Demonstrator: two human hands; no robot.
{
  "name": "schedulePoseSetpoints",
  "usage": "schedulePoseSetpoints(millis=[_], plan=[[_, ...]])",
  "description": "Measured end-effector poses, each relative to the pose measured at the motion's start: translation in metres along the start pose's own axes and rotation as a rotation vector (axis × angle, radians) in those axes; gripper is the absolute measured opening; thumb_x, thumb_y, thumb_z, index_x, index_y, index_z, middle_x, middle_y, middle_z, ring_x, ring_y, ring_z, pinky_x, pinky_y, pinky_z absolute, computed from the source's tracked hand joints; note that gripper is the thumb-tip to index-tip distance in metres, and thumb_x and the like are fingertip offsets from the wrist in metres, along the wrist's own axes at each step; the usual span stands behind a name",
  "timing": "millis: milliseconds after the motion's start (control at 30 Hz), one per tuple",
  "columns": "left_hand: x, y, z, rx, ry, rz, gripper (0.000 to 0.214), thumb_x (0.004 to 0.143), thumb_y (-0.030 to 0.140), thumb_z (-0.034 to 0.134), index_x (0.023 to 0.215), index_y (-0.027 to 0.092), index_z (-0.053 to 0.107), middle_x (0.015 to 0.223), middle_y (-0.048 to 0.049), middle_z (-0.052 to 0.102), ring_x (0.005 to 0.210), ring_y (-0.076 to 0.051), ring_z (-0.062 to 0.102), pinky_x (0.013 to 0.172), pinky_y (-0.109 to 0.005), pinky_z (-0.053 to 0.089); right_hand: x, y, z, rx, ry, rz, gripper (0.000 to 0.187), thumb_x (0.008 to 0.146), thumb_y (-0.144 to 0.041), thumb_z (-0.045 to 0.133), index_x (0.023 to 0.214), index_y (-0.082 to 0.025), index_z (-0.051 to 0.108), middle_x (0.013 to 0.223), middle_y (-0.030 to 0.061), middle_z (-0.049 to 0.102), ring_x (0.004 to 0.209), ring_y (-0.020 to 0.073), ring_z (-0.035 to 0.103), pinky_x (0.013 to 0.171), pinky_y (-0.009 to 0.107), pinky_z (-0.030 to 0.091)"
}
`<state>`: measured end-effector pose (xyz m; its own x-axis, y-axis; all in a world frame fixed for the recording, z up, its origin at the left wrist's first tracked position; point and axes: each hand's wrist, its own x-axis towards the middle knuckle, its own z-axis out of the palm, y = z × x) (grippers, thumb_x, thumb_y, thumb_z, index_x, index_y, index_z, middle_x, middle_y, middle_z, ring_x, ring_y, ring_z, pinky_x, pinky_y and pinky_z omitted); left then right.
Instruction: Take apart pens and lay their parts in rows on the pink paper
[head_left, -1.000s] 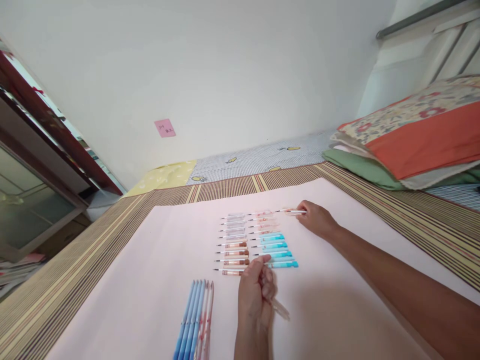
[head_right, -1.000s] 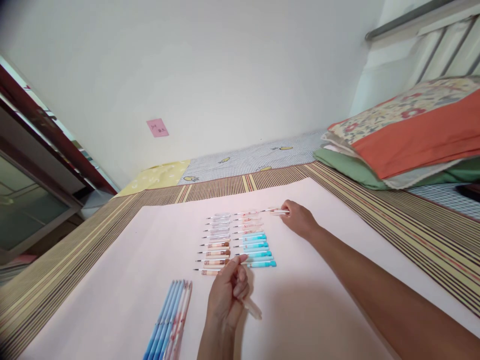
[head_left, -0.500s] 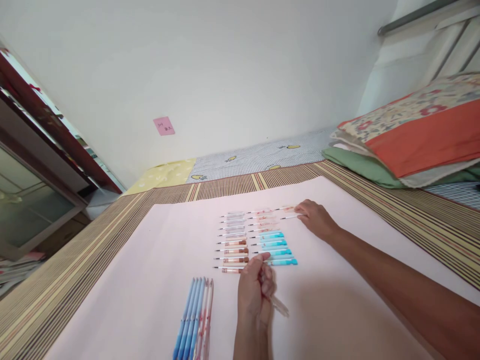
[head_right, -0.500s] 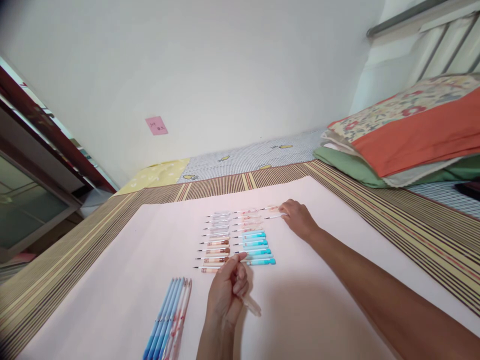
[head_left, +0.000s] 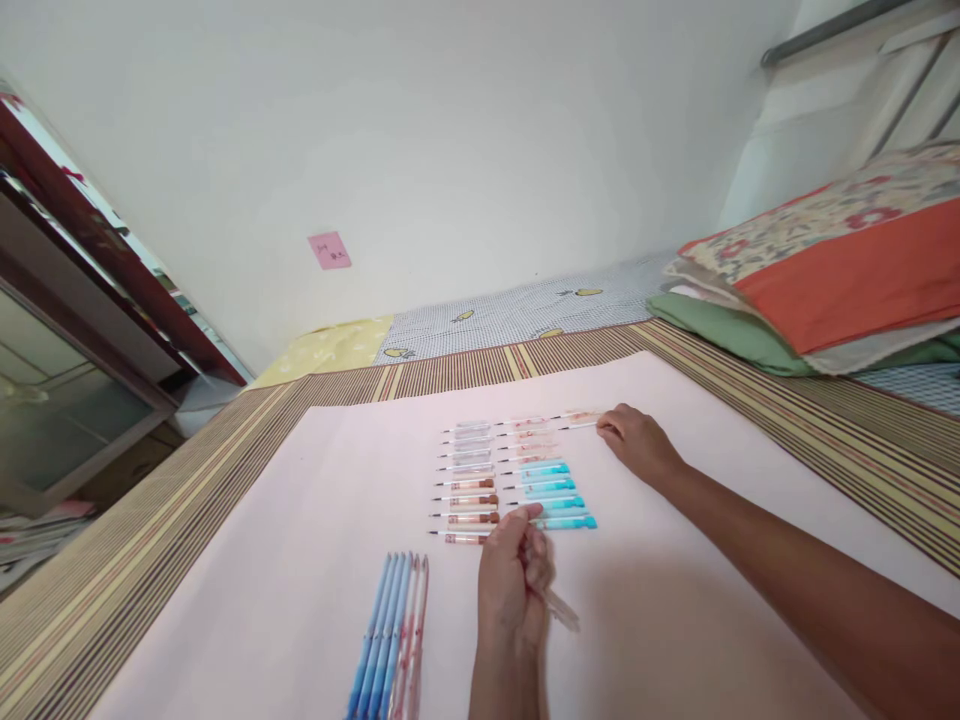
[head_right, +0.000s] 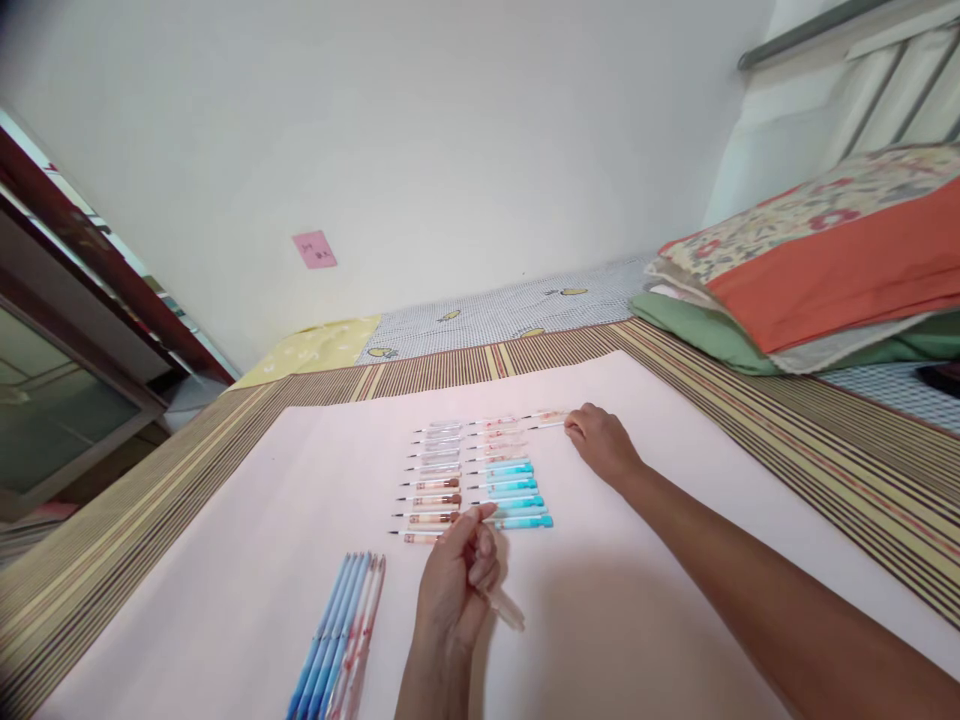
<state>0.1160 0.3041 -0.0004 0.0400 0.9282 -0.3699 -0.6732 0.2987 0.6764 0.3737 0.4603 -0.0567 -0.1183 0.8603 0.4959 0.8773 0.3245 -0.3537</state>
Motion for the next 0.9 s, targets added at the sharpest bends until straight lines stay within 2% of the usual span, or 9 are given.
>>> schedulePoseSetpoints(millis=[467, 700, 900], plan=[[0.0002, 0.0, -0.0011, 0.016, -0.021, 0.0, 0.055, 0.055, 0.047, 0.091, 0.09, 0.011, 0.07, 0.05, 0.0067, 0.052, 0.036, -0.001, 0.023, 0.043, -0.022, 0.01, -0.002, -0.0067, 0.0063, -0.097, -0.041, -0.071, 0.02, 0.096, -0.02, 0.05, 0.092, -0.019, 0.07, 0.097, 0.01, 0.066, 0.091, 0.0245, 0.06, 0.084, 0.036, 0.044], [0.0003, -0.0002, -0.0006, 0.009, -0.014, 0.003, 0.054, 0.054, 0.046, 0.092, 0.089, 0.01, 0.07, 0.049, 0.0064, 0.052, 0.036, -0.001, 0.024, 0.043, -0.022, 0.008, -0.0053, -0.004, 0.0063, -0.138, 0.062, 0.058, 0.017, 0.091, -0.018, 0.051, 0.087, -0.019, 0.067, 0.096, 0.0114, 0.067, 0.091, 0.027, 0.059, 0.082, 0.038, 0.044], [-0.0015, 0.0004, 0.0026, 0.013, 0.001, 0.0, 0.053, 0.054, 0.046, 0.091, 0.087, 0.01, 0.07, 0.049, 0.0067, 0.052, 0.036, -0.001, 0.023, 0.043, -0.022, 0.008, -0.0071, -0.0042, 0.0045, -0.191, 0.033, 0.151, 0.019, 0.091, -0.019, 0.051, 0.091, -0.018, 0.07, 0.1, 0.0126, 0.067, 0.092, 0.0279, 0.06, 0.079, 0.039, 0.042]])
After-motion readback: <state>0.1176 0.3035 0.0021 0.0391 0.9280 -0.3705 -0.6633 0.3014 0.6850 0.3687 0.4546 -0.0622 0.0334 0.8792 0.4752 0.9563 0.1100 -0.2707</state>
